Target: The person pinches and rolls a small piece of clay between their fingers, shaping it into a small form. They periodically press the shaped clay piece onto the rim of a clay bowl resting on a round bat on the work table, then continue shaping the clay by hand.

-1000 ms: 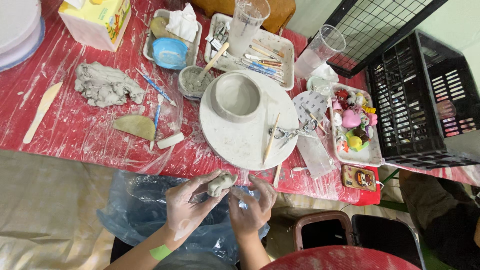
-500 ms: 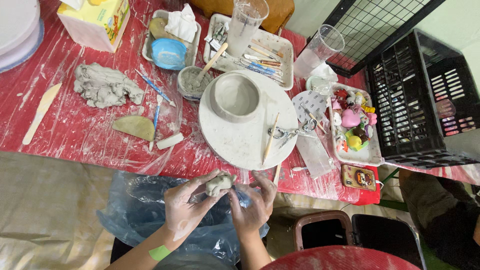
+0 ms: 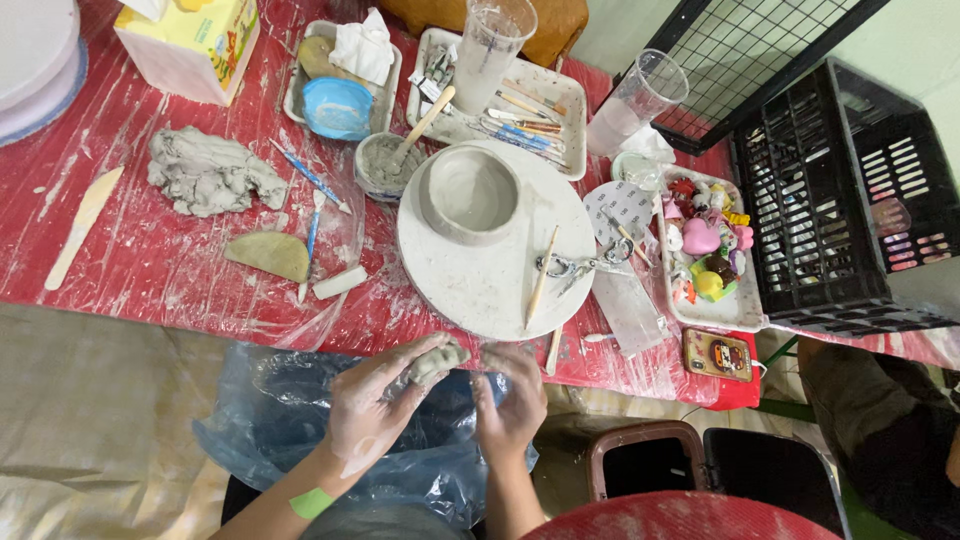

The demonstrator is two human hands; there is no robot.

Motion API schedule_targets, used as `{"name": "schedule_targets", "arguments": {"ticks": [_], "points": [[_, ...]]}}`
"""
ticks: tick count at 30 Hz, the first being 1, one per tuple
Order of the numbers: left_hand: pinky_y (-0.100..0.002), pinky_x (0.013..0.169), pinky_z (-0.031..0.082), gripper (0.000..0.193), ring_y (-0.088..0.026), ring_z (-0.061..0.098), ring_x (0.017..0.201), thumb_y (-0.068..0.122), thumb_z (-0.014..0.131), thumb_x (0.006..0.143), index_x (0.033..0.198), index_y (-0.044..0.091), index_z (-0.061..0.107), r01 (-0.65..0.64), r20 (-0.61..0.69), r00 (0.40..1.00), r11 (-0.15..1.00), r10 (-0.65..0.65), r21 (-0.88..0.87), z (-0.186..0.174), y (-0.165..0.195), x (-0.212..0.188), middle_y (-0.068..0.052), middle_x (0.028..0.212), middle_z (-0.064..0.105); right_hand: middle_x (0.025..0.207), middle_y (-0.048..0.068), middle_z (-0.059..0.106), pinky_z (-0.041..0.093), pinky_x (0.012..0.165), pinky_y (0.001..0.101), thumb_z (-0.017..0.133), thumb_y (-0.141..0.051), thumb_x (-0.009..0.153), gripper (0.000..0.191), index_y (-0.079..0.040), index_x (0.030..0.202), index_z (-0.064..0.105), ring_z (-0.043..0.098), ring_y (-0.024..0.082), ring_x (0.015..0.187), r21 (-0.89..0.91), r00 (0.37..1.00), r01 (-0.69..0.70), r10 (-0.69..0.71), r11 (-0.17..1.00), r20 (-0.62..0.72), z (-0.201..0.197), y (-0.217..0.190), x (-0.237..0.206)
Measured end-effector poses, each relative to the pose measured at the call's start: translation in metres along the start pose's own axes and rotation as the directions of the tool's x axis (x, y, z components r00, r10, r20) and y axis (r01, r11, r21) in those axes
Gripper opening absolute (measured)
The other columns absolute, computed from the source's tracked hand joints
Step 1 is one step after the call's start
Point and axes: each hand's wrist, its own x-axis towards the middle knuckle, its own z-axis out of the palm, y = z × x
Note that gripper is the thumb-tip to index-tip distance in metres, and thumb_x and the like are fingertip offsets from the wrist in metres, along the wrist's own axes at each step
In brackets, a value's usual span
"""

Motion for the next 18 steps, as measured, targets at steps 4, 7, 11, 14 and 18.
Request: {"name": "schedule_targets", "arguments": {"ticks": [4, 7, 11, 14, 18], "points": [[-0.026, 0.092, 0.061, 0.056, -0.013, 0.067, 0.099, -0.008, 0.07, 0.094, 0.148, -0.002, 0.056, 0.235, 0.199, 0.963, 0.928, -0.181, -0.291, -0.007, -0.005, 0.003, -0.008, 0.104, 0.064, 0.108, 0.012, 0.075, 0.058, 0.093, 0.0361, 0.082, -0.004, 0.083, 0.02, -0.003, 0.101, 0.075, 0.073, 0.025, 0.104, 0.044, 0.967, 0.008, -0.019, 0.999, 0.256, -0.02, -0.004, 0.022], [-0.025, 0.093, 0.056, 0.078, -0.013, 0.068, 0.101, -0.007, 0.072, 0.09, 0.16, 0.003, 0.038, 0.401, 0.321, 0.905, 0.808, -0.278, -0.431, -0.016, -0.008, 0.005, -0.003, 0.104, 0.058, 0.102, 0.01, 0.074, 0.056, 0.088, 0.0351, 0.086, -0.007, 0.076, 0.021, -0.004, 0.095, 0.076, 0.071, 0.024, 0.1, 0.003, 0.947, 0.066, -0.064, 0.998, 0.314, -0.026, -0.012, 0.032], [-0.027, 0.089, 0.055, 0.076, -0.012, 0.064, 0.097, -0.004, 0.074, 0.088, 0.155, 0.003, 0.039, 0.516, 0.383, 0.855, 0.653, -0.35, -0.554, -0.011, -0.012, 0.008, -0.005, 0.115, 0.067, 0.102, 0.008, 0.074, 0.059, 0.084, 0.0334, 0.09, -0.014, 0.072, 0.027, -0.005, 0.093, 0.077, 0.072, 0.023, 0.097, 0.005, 0.966, 0.057, -0.057, 0.998, 0.253, -0.017, -0.02, 0.033], [-0.025, 0.089, 0.055, 0.065, -0.009, 0.064, 0.099, -0.001, 0.075, 0.087, 0.147, 0.0, 0.05, 0.579, 0.408, 0.81, 0.689, -0.423, -0.435, -0.009, -0.011, 0.01, -0.003, 0.117, 0.068, 0.099, 0.006, 0.074, 0.058, 0.083, 0.0333, 0.091, -0.015, 0.072, 0.027, -0.006, 0.094, 0.079, 0.072, 0.021, 0.096, 0.004, 0.961, 0.058, -0.057, 0.998, 0.27, -0.015, -0.025, 0.033], [-0.024, 0.084, 0.052, 0.059, -0.007, 0.061, 0.097, 0.002, 0.072, 0.092, 0.148, 0.001, 0.053, 0.588, 0.416, 0.804, 0.669, -0.425, -0.453, -0.016, -0.006, 0.012, -0.001, 0.114, 0.067, 0.099, 0.005, 0.076, 0.058, 0.081, 0.0334, 0.089, -0.016, 0.073, 0.026, -0.008, 0.096, 0.08, 0.072, 0.019, 0.094, -0.019, 0.915, 0.08, -0.066, 0.997, 0.398, -0.023, -0.027, 0.04]]}}
